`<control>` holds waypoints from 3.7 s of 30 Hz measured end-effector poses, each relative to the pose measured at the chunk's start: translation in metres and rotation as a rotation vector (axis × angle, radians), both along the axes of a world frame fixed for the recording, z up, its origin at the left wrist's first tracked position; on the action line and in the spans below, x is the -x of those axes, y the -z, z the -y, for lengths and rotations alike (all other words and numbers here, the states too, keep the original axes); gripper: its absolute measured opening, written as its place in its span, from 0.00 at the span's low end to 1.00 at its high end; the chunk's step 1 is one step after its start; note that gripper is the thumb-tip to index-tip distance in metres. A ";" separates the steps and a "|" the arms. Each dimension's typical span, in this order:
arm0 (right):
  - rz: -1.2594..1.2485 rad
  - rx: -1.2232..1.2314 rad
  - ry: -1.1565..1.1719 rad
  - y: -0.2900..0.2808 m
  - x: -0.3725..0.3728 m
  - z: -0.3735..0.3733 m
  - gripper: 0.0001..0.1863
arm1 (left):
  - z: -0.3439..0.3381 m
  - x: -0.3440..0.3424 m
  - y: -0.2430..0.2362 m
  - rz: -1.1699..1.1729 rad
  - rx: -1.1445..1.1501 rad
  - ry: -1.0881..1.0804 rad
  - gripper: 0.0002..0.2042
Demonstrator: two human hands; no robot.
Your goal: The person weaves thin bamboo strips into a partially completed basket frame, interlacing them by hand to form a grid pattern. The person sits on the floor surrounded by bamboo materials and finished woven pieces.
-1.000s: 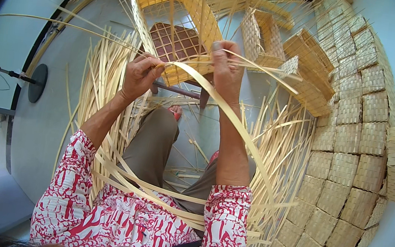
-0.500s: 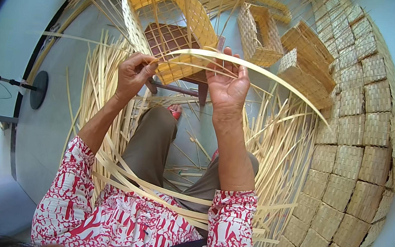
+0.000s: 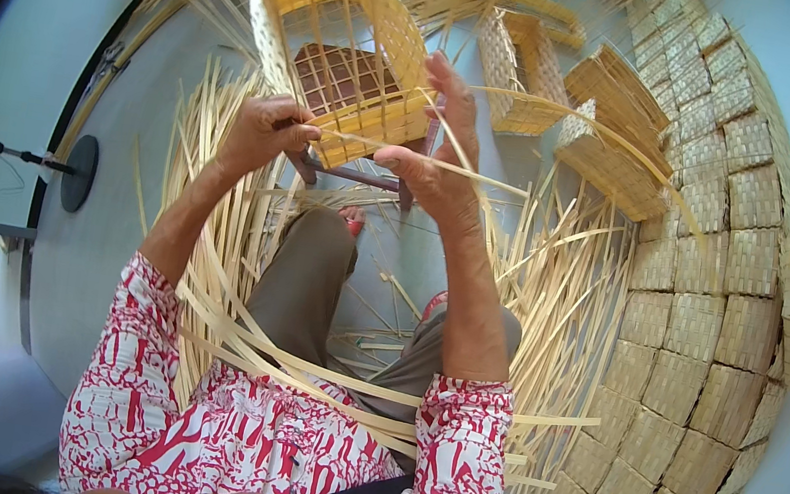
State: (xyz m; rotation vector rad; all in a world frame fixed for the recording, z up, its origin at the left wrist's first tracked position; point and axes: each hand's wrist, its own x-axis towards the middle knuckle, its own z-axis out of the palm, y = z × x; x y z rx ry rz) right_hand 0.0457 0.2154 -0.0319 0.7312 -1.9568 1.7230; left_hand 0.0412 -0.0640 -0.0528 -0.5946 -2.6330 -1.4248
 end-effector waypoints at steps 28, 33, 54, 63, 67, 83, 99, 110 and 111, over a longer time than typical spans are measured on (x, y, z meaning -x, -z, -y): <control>-0.061 -0.651 0.116 0.048 0.033 -0.001 0.08 | 0.062 -0.031 0.076 -0.269 -0.190 -0.462 0.46; 0.049 -0.635 0.057 0.037 0.016 0.006 0.08 | 0.019 -0.026 0.065 -0.023 -0.681 -0.428 0.42; 0.061 -0.548 0.097 0.044 0.009 0.021 0.05 | -0.021 -0.043 0.015 -0.414 -0.030 -0.155 0.15; -0.089 -0.652 0.232 0.039 0.010 0.032 0.04 | -0.053 -0.007 0.014 -0.377 0.266 -0.102 0.08; -0.177 -0.701 0.287 0.038 0.008 0.031 0.03 | -0.050 -0.003 0.011 -0.444 0.333 -0.054 0.07; -0.080 -0.742 0.260 0.042 0.002 0.030 0.16 | -0.028 -0.029 0.011 -0.368 0.265 0.068 0.04; -0.174 -0.815 0.140 0.036 0.012 0.046 0.20 | -0.009 -0.039 -0.002 -0.273 0.142 0.123 0.08; 0.415 -0.164 0.050 0.035 -0.016 0.050 0.07 | -0.014 -0.025 0.022 -0.193 -0.077 -0.223 0.03; 0.662 -0.078 -0.051 0.055 -0.006 0.049 0.07 | -0.011 -0.027 0.021 -0.195 -0.069 -0.219 0.03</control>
